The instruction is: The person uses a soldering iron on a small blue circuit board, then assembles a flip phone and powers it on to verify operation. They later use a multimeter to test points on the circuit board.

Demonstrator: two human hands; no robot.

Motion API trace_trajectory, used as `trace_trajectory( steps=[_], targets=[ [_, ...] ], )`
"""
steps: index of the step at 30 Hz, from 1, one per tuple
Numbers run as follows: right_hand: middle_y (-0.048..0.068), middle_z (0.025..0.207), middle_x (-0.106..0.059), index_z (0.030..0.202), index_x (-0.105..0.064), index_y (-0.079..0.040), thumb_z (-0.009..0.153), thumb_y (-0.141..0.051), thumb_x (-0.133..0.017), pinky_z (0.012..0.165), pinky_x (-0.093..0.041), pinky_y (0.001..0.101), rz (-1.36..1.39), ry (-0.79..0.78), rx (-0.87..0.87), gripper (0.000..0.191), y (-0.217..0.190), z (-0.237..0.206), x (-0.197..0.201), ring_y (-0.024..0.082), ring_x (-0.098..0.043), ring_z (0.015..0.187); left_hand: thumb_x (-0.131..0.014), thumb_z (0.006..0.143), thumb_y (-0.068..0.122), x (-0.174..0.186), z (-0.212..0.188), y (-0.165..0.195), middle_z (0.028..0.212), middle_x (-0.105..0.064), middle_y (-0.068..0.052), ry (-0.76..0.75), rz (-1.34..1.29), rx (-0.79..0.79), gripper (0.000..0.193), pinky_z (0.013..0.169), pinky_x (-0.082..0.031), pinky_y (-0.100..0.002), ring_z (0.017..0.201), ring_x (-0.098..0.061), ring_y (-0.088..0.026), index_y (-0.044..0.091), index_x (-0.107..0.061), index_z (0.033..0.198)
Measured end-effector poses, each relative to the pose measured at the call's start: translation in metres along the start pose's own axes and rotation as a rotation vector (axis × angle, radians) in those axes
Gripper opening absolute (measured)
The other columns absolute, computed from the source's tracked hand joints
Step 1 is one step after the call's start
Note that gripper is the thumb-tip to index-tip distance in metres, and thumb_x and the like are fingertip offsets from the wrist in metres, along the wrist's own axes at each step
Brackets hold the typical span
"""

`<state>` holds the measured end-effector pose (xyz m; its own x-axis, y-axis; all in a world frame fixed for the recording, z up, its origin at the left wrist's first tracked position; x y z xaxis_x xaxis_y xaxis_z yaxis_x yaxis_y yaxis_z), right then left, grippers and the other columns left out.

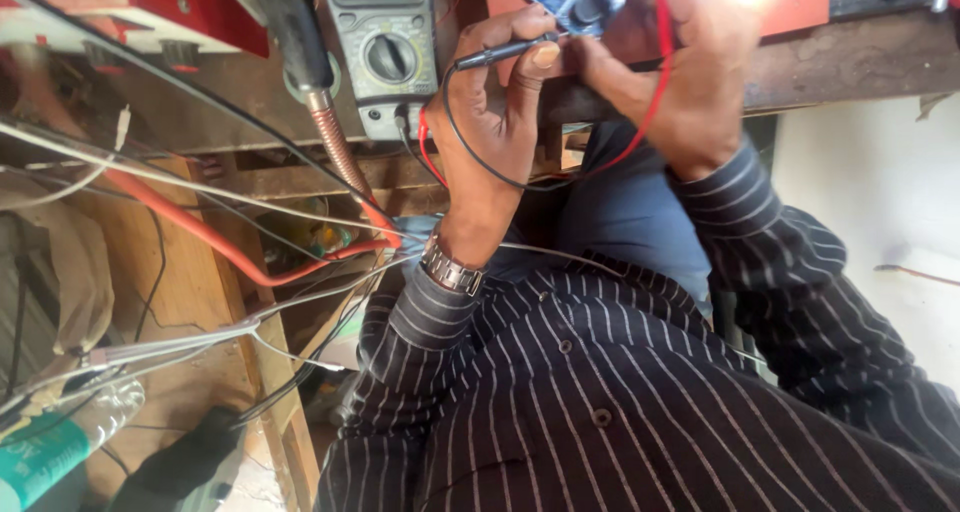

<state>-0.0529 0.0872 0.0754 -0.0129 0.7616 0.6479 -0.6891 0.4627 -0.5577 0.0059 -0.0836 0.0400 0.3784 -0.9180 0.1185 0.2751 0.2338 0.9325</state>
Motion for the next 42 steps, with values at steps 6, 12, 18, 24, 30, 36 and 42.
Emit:
trace_trajectory(
  steps=[6, 12, 18, 24, 30, 36, 42],
  targets=[
    [0.015, 0.113, -0.067, 0.128, -0.062, 0.004, 0.096, 0.005, -0.078, 0.092, -0.052, 0.0359, -0.009, -0.215, 0.078, 0.036, 0.01, 0.002, 0.02, 0.028, -0.067, 0.104, -0.073, 0.107, 0.016, 0.006, -0.002, -0.004, 0.12, -0.073, -0.002, 0.013, 0.012, -0.044, 0.018, 0.097, -0.062, -0.025, 0.112, -0.075, -0.015, 0.011, -0.066, 0.122],
    [0.017, 0.108, -0.068, 0.122, -0.063, 0.003, 0.091, 0.011, -0.072, 0.09, -0.052, 0.0402, -0.155, -0.222, 0.148, 0.033, 0.019, 0.002, 0.022, 0.033, -0.067, 0.098, -0.075, 0.106, 0.016, 0.0, 0.006, -0.004, 0.124, -0.071, -0.003, -0.052, 0.078, -0.133, 0.02, 0.101, -0.06, -0.027, 0.119, -0.071, -0.019, 0.011, -0.065, 0.123],
    [0.018, 0.103, -0.069, 0.119, -0.064, 0.002, 0.107, 0.007, -0.07, 0.083, -0.053, 0.0378, -0.123, -0.121, -0.019, 0.014, 0.022, -0.006, 0.02, 0.032, -0.069, 0.092, -0.074, 0.108, 0.016, 0.0, 0.009, -0.002, 0.127, -0.07, -0.003, -0.06, 0.098, -0.155, 0.018, 0.101, -0.06, -0.028, 0.121, -0.07, -0.021, 0.011, -0.064, 0.123],
    [0.018, 0.125, -0.069, 0.132, -0.056, 0.007, 0.117, 0.003, -0.042, 0.097, -0.056, 0.0333, 0.156, -0.007, -0.103, 0.02, 0.01, -0.03, 0.018, 0.025, -0.071, 0.109, -0.074, 0.108, 0.017, 0.003, 0.005, -0.003, 0.127, -0.069, -0.003, -0.042, 0.108, -0.114, 0.02, 0.098, -0.061, -0.029, 0.118, -0.071, -0.02, 0.011, -0.063, 0.124],
    [0.01, 0.111, -0.072, 0.132, -0.059, 0.002, 0.122, -0.014, -0.043, 0.084, -0.052, 0.0241, 0.475, 0.192, -0.368, 0.024, 0.016, -0.039, 0.015, 0.014, -0.067, 0.094, -0.076, 0.105, 0.018, 0.002, 0.007, -0.007, 0.124, -0.069, -0.001, -0.068, 0.248, -0.2, 0.02, 0.105, -0.053, -0.034, 0.121, -0.067, -0.024, 0.012, -0.063, 0.12],
    [0.007, 0.104, -0.07, 0.122, -0.062, 0.002, 0.117, -0.008, -0.06, 0.084, -0.054, 0.0236, 0.371, 0.111, -0.528, 0.011, 0.015, -0.036, 0.024, 0.01, -0.066, 0.091, -0.077, 0.103, 0.018, -0.004, 0.011, -0.006, 0.126, -0.069, -0.003, -0.07, 0.284, -0.24, 0.021, 0.109, -0.049, -0.036, 0.121, -0.064, -0.025, 0.011, -0.063, 0.118],
    [0.013, 0.115, -0.07, 0.12, -0.061, 0.008, 0.116, 0.007, -0.062, 0.096, -0.057, 0.0257, 0.361, 0.032, -0.289, 0.004, 0.011, -0.024, 0.023, 0.015, -0.068, 0.105, -0.081, 0.1, 0.018, -0.011, 0.007, -0.002, 0.118, -0.072, 0.0, -0.051, 0.248, -0.149, 0.021, 0.101, -0.053, -0.032, 0.112, -0.068, -0.022, 0.014, -0.067, 0.115]
  ],
)
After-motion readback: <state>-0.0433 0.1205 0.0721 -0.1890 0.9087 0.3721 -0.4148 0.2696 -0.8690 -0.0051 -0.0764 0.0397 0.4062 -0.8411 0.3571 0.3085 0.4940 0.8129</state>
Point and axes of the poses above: each hand's wrist, its own z-axis towards the middle knuckle, its own x-axis out of the back of the hand, y = z × x, the point moved 1 cm from there along z, towards the middle knuckle
